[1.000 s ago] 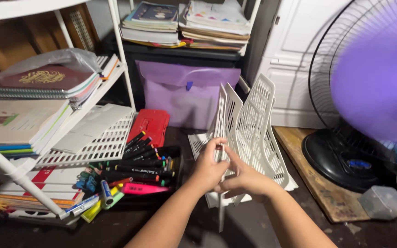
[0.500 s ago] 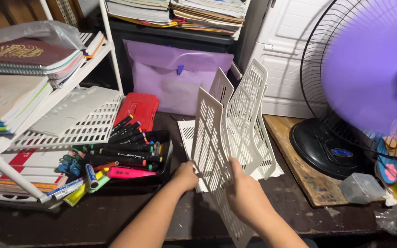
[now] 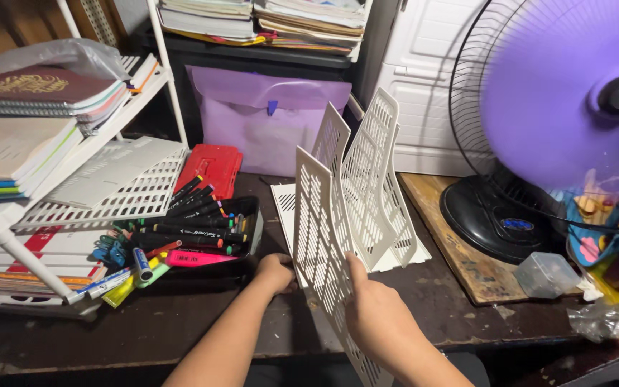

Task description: The person assembles a plastic magazine holder by hand, snapping several white slotted panels and dividers together on a desk.

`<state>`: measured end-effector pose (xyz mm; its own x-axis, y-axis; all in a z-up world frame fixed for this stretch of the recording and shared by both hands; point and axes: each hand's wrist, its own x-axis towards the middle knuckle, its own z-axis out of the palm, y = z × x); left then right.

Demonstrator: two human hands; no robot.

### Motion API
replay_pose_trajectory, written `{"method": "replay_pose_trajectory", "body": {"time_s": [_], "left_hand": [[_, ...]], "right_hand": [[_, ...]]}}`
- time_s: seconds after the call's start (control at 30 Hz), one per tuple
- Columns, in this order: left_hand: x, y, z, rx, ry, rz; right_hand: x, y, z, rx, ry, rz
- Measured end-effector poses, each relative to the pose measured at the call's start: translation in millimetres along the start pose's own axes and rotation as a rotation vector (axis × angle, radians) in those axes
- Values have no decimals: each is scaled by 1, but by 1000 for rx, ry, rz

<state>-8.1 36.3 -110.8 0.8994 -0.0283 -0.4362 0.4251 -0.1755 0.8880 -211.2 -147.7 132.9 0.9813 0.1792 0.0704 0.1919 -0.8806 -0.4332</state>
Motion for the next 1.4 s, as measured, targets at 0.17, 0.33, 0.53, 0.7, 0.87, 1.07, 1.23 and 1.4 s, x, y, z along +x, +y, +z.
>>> {"method": "replay_pose_trajectory", "body": {"time_s": [0.17,0.33,0.53,0.7,0.87,1.07,1.23,1.4], "left_hand": [[14,-12,8,117,-1,93],[32,-15,11,159,-71,32],[58,-31,12,-15,12,-30],[97,-45,18,-273,-149,-193],[124,-49,25,-552,-383,-397],[141,-36,20,-466,-601,-691],[129,-29,30,-358,-62,-306],[113,-2,57,70,368,-142]], "right_hand": [[-11,-4,4,-91,-26,7],[1,-13,34,-101,-29,8],[45,-21,53,-51,-54,66],[79,-29,61,-18,-25,57],[89,-43,76,-34,-91,89],[94,-48,72,-21,-50,115],[101,-54,61,-61,68,188],[123,-36,56,-65,108,117]]}}
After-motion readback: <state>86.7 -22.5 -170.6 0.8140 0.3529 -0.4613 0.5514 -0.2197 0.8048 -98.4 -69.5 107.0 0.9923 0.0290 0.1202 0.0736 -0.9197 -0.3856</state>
